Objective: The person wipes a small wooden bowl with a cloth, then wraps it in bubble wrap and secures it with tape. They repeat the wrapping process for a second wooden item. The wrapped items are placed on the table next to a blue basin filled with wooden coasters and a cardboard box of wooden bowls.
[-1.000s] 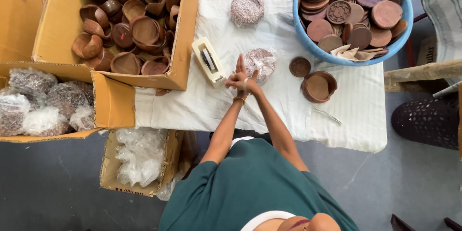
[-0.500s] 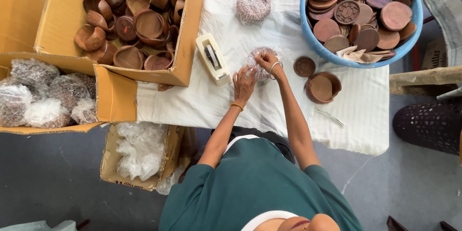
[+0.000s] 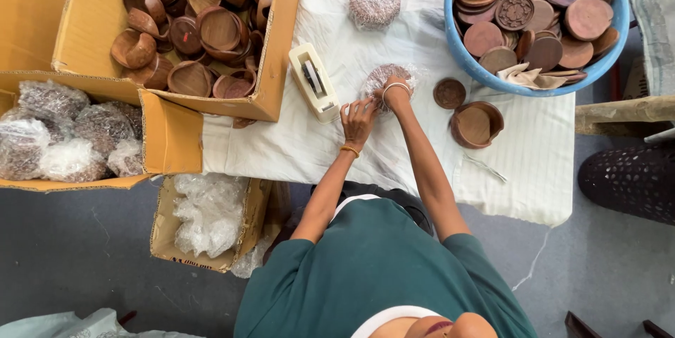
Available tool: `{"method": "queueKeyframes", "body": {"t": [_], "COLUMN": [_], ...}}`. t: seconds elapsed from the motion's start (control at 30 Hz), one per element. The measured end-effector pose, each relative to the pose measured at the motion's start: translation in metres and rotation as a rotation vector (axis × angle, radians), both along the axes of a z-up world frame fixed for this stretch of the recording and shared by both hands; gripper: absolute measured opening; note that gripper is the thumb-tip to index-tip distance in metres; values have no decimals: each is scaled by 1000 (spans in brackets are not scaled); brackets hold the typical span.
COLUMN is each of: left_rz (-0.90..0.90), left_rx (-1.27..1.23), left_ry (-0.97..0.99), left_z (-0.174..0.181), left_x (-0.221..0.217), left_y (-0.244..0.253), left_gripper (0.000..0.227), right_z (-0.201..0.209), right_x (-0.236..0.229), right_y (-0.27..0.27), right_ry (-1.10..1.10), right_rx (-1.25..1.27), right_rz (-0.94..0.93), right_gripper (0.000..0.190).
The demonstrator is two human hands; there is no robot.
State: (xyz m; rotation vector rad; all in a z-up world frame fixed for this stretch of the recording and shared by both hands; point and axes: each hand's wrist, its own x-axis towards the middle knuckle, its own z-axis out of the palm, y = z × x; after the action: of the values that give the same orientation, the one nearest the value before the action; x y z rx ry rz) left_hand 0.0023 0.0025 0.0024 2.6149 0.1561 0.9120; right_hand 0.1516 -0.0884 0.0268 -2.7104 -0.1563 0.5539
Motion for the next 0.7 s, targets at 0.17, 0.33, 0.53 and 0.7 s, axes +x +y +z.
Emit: {"method": "queueKeyframes", "body": {"t": [0.17,0.33,0.53,0.7], "left_rz": [5,3,-27,-52], "left_rx": [-44,-86,-141,-151], "left_ry": [-8,34,105,159], "left_z": [1,2,9,3], "left_x": [0,3,1,8], "left_y": [-4,-6,-8,-7], "left_gripper": [24,26,52,60], "right_z": [-3,10,-64,-16], "right_x": [14,18,44,27], "right_y": [-3,-14,-58,-57], "right_ry": [-35,145,370,379], "right_rx": [-189,-225,442,422], "right_rz": [26,35,88,172], "right_gripper": [65,65,53,45]}}
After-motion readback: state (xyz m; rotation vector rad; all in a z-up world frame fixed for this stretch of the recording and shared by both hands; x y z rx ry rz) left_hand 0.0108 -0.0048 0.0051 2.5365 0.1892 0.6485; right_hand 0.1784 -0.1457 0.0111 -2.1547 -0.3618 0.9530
